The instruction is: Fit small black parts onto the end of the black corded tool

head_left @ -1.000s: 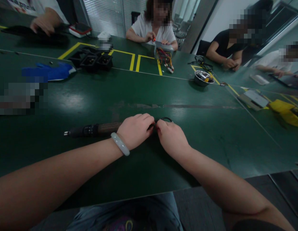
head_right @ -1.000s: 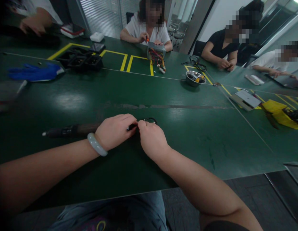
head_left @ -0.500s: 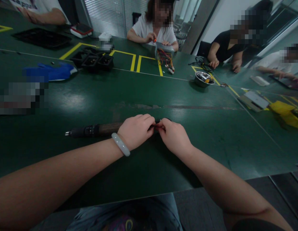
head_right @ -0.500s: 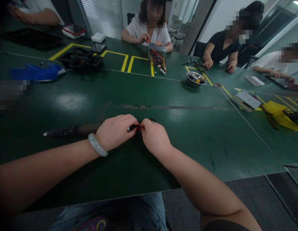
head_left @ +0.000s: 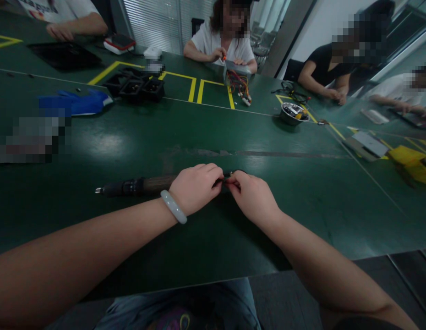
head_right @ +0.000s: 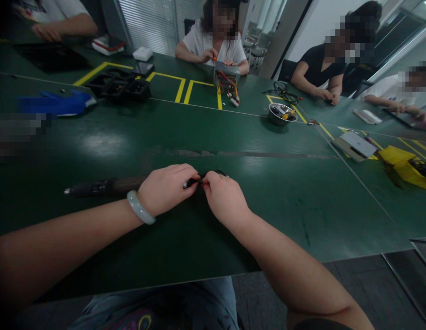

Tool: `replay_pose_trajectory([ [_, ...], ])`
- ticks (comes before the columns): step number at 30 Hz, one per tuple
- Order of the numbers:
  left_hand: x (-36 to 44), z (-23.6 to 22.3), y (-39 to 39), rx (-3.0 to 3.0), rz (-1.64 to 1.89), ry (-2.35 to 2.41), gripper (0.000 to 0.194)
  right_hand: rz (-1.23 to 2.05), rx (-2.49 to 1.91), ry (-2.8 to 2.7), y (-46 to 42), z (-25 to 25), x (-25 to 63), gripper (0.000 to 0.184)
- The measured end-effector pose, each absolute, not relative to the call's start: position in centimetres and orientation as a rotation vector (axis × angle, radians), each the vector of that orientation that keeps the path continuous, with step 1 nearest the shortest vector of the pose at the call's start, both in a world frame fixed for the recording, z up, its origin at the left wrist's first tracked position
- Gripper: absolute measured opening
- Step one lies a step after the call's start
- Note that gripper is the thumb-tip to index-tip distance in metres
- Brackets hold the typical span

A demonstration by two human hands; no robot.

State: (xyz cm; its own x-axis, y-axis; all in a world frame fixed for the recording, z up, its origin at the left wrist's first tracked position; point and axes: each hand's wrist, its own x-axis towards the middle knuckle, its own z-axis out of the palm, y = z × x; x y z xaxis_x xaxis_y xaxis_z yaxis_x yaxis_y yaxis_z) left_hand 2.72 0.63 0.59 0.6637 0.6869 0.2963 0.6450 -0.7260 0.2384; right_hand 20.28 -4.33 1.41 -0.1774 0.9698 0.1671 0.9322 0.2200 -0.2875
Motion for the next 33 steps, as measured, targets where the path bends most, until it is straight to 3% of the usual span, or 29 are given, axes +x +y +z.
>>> replay_pose_trajectory([
  [30,2.8,0.9,0.6,2.779,0.563,1.107,0.013,0.014,-1.743,-2.262,-3.4,1.1,20.3,0.012],
  [33,2.8,0.9,0.5,2.786,0.567,1.109,0.014,0.049,-1.772,-2.244,-2.8,0.7,20.6,0.020],
])
